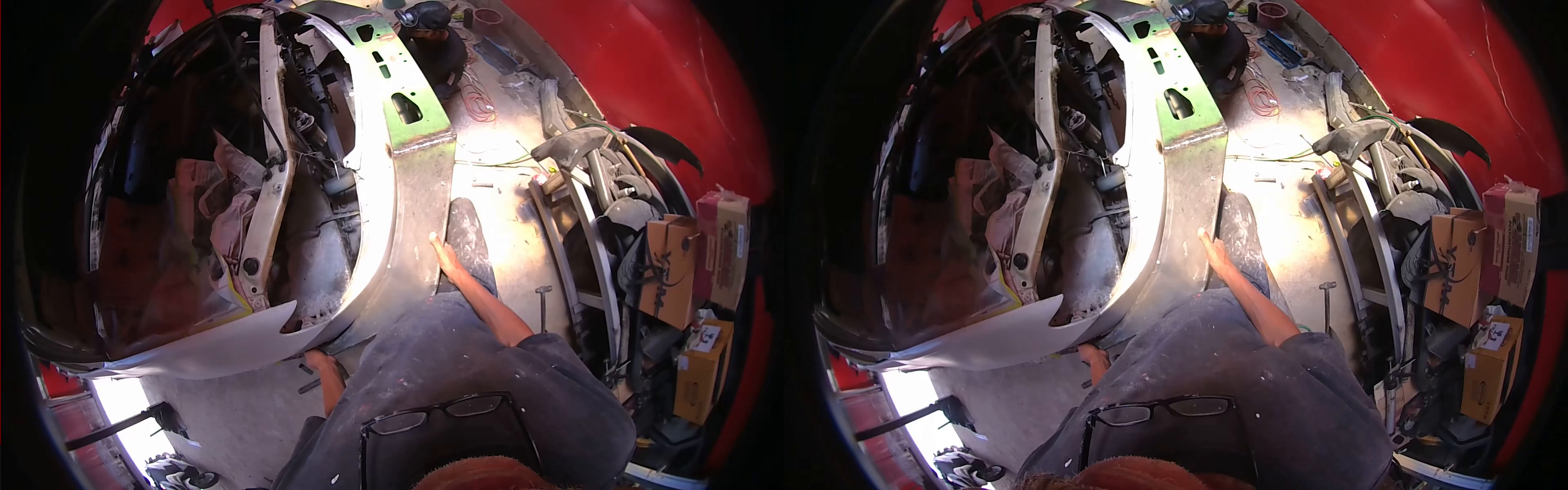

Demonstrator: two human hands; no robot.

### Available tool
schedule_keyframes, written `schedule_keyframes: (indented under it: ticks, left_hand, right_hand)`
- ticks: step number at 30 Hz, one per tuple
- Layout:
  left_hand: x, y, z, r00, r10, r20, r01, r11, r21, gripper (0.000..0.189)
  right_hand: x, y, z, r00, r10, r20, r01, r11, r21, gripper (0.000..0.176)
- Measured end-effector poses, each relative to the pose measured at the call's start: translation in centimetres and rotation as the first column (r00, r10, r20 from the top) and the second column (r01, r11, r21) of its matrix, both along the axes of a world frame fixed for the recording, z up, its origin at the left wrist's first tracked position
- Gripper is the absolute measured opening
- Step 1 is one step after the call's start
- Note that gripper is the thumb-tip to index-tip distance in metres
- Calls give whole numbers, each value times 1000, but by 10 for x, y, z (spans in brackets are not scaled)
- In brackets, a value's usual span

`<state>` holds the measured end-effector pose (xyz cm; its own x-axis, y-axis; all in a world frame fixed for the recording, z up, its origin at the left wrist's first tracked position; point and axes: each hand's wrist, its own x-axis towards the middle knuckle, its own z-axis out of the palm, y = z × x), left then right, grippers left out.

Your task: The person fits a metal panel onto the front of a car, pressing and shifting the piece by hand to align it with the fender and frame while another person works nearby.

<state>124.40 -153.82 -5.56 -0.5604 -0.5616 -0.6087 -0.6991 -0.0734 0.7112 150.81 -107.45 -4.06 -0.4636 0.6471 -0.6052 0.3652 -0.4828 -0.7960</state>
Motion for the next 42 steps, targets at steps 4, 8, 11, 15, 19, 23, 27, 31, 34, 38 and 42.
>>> schedule_keyframes:
  ticks: [4, 8, 11, 15, 19, 23, 27, 31, 34, 38, 42]
  left_hand:
    - [6, 9, 18, 999, 5, 32, -3, 997, -71, 38]
    - [7, 13, 23, 999, 5, 46, -1, 996, -86, 39]
    - [3, 1, 10, 997, -19, 77, 25, 996, -80, 40]
    - [5, 1, 6, 997, -68, 36, 69, 997, -41, 46]
    - [5, 5, 8, 990, -139, 36, 140, 989, -50, 52]
    - [7, 1, 3, 992, -93, -85, 97, 994, 41, 51]
    - [-5, -1, 0, 997, -22, 70, 29, 994, -107, 47]
    - [6, 6, 23, 976, -185, 117, 188, 982, -14, 54]
    - [-20, -24, -29, 995, 27, 94, -17, 995, -100, 46]
    - [-11, -23, -38, 999, -27, -43, 29, 999, 41, 46]
    - [5, 12, 27, 997, -21, 68, 23, 999, -30, 51]
  right_hand:
    - [0, -1, 1, 1000, -4, -25, 4, 1000, -16, 104]
    - [0, -3, 2, 1000, -29, -11, 29, 1000, 7, 105]
    - [0, -2, 2, 1000, -8, 22, 8, 1000, -3, 105]
    - [0, 0, -18, 999, -12, 41, 12, 1000, 4, 103]
    - [-2, -1, -25, 999, -37, -12, 38, 999, 34, 100]
    - [-2, -3, -19, 999, -45, 25, 44, 998, 35, 98]
    - [-2, -2, -22, 997, -56, 45, 54, 997, 52, 96]
    - [-5, -4, -34, 995, -96, 38, 93, 993, 77, 97]
    - [-4, -3, -13, 995, -76, 68, 72, 996, 62, 96]
    - [-3, -3, -4, 997, -53, 58, 49, 997, 60, 94]
    - [-2, -3, 1, 998, -49, 38, 46, 997, 59, 94]
